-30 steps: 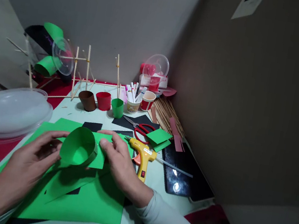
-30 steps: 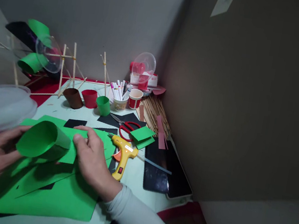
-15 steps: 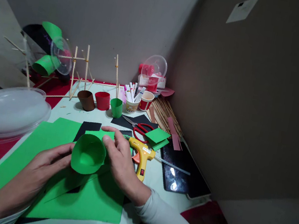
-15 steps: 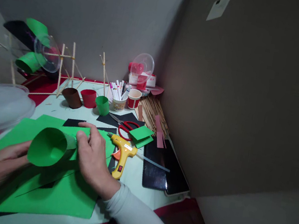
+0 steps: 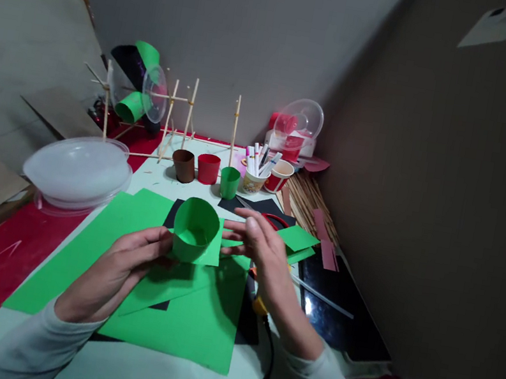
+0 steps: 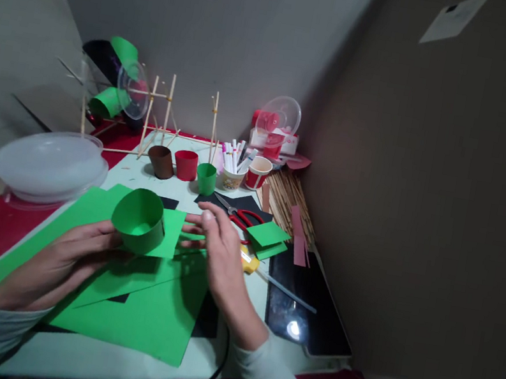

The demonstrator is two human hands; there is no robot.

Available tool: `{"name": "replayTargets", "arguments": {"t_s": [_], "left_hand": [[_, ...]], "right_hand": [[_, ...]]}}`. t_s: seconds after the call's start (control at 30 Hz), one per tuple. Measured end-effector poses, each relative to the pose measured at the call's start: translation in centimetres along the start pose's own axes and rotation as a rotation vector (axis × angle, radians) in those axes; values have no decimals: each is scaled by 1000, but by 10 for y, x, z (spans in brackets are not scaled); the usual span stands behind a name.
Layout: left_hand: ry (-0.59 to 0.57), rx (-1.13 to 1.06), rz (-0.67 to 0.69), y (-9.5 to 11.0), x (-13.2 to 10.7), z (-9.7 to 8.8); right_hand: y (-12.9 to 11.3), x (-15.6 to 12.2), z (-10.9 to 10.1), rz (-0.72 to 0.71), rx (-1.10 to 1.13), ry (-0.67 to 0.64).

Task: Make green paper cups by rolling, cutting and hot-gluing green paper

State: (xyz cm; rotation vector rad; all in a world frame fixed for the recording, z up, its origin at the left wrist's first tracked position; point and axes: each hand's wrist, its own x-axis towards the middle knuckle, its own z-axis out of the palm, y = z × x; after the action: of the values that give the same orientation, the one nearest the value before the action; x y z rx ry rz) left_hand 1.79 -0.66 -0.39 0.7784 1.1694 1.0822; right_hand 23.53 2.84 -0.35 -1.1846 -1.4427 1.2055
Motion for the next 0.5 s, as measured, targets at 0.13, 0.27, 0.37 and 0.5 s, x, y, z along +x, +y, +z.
{"name": "replayTargets", "arguments": {"t_s": [0.13,0.27,0.37,0.5], "left_hand": [[31,-83,-20,-1,0,-6],[82,-152,-32,-2,-1,-11],[129,-178,-45,-1,-1,-12],[166,-196,-56,1,1,-11]], "right_hand": [[-12,-2,-45,-106,-318,27],[-18,3,-78,-149,-708,21],[-17,9,-88,-129,-937,-9],[-17,18,-87,-96,-1170,-99]]}}
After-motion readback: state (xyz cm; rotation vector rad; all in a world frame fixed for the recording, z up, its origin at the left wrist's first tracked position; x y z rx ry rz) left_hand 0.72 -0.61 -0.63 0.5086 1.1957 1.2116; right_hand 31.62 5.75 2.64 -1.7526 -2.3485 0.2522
